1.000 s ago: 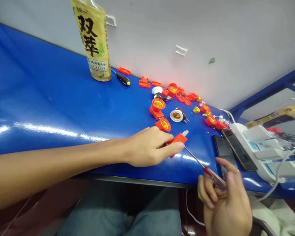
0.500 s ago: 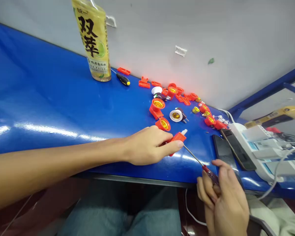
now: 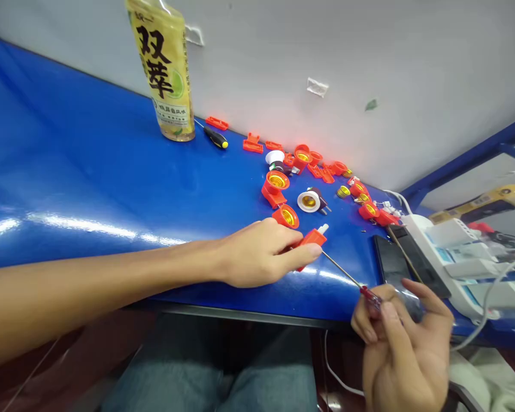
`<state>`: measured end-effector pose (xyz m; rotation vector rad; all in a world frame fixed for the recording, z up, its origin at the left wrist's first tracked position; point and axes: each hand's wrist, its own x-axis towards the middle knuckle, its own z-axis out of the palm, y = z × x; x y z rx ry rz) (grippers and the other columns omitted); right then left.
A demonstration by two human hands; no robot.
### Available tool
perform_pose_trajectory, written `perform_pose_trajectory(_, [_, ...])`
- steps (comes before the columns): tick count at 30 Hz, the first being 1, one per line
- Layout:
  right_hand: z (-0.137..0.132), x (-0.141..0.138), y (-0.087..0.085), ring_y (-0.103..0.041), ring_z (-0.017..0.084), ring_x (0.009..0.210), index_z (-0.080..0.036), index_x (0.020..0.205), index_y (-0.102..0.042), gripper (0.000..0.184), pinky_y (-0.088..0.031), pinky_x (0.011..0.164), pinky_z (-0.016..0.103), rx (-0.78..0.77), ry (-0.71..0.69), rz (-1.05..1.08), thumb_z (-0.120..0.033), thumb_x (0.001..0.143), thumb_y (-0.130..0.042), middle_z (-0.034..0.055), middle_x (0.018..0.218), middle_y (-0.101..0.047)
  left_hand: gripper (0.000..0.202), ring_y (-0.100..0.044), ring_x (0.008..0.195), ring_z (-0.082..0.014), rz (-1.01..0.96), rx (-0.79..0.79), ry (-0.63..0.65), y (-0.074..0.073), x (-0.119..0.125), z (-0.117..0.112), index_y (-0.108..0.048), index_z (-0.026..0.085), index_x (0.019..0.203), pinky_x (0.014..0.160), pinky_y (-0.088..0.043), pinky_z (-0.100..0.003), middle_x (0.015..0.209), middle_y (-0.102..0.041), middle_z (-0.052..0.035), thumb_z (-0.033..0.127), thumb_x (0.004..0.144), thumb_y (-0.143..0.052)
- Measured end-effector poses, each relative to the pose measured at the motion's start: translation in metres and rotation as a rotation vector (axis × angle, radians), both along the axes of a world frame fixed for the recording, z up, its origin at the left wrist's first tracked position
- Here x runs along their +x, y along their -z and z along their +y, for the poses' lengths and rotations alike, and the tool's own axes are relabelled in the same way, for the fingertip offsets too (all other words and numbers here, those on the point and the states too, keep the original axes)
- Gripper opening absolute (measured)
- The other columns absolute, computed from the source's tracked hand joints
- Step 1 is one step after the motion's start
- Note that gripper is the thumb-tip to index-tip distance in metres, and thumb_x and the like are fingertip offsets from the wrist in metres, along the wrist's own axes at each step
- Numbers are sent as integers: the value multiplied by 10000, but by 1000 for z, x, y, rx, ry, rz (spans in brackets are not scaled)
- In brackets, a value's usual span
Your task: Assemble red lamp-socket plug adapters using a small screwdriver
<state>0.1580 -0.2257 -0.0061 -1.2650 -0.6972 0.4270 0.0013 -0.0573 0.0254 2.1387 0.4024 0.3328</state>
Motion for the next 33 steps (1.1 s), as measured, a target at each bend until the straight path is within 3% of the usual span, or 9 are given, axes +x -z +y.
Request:
perform_pose_trajectory(3, [0,-3,-2,-455,93,435,-276,1160,-527,300,-351,401,195,-34,-25,30,-390,913,-653,-55,658,-559,493,-483,545,-102,3,5,-9,1,0,0,-552,170,705,553,-341,-244,608,-545,22,508,1014,-370])
perform_pose_trajectory(6, [0,-5,-2,-317,65,378,-228,1143,-557,311,-256,387,152,-177,33,51,-498,993,-523,-114,468,-361,489,-490,549,-102,3,-8,-10,0,1,0,-544,172,701,556,-344,-243,607,-540,23,504,1014,-369])
perform_pose_trajectory(11, [-1,-3,2,-544,106,553,-312,1187,-485,424,-431,465,212,-24,-9,-38,-268,849,-739,-30,815,-633,496,-484,562,-96,-15,-9,-3,-1,1,0,-549,170,712,571,-346,-238,609,-523,31,497,1026,-347])
perform_pose_trajectory(14, [-2,-3,2,-408,79,417,-266,1163,-533,264,-317,385,172,-103,-30,29,-416,956,-599,-76,598,-502,489,-486,549,-95,4,7,-14,0,1,0,-553,169,707,556,-336,-239,608,-539,29,505,1014,-373])
perform_pose_trajectory(16, [-1,-5,1,-335,63,393,-234,1152,-549,282,-276,388,150,-162,11,10,-463,987,-547,-108,502,-389,484,-483,541,-96,0,3,-14,0,1,0,-555,168,702,550,-336,-241,604,-542,28,501,1010,-386])
perform_pose_trajectory(21, [0,-7,1,-536,88,535,-317,1197,-469,453,-433,461,209,-49,27,-95,-288,847,-755,-28,870,-626,492,-484,569,-92,-28,-16,-21,0,1,0,-561,165,707,578,-351,-230,613,-534,34,487,1025,-367])
perform_pose_trajectory(26, [1,-9,-3,-326,60,394,-244,1190,-547,340,-254,371,139,-225,21,10,-518,989,-526,-107,515,-380,488,-485,550,-99,1,8,-27,-1,1,0,-563,168,701,557,-339,-244,601,-538,26,497,1014,-385])
perform_pose_trajectory(31, [2,-6,1,-540,92,539,-297,1210,-484,459,-442,457,207,-43,66,-153,-281,845,-762,-30,815,-630,488,-484,548,-100,2,3,-23,-1,1,0,-559,167,699,558,-345,-245,597,-529,28,489,1017,-375])
perform_pose_trajectory(33, [2,-7,1,-531,90,507,-299,1208,-481,427,-428,434,208,-45,36,-108,-316,866,-737,-34,808,-628,497,-478,546,-97,0,7,-21,-1,1,0,-553,169,698,555,-340,-243,596,-525,29,502,1016,-368])
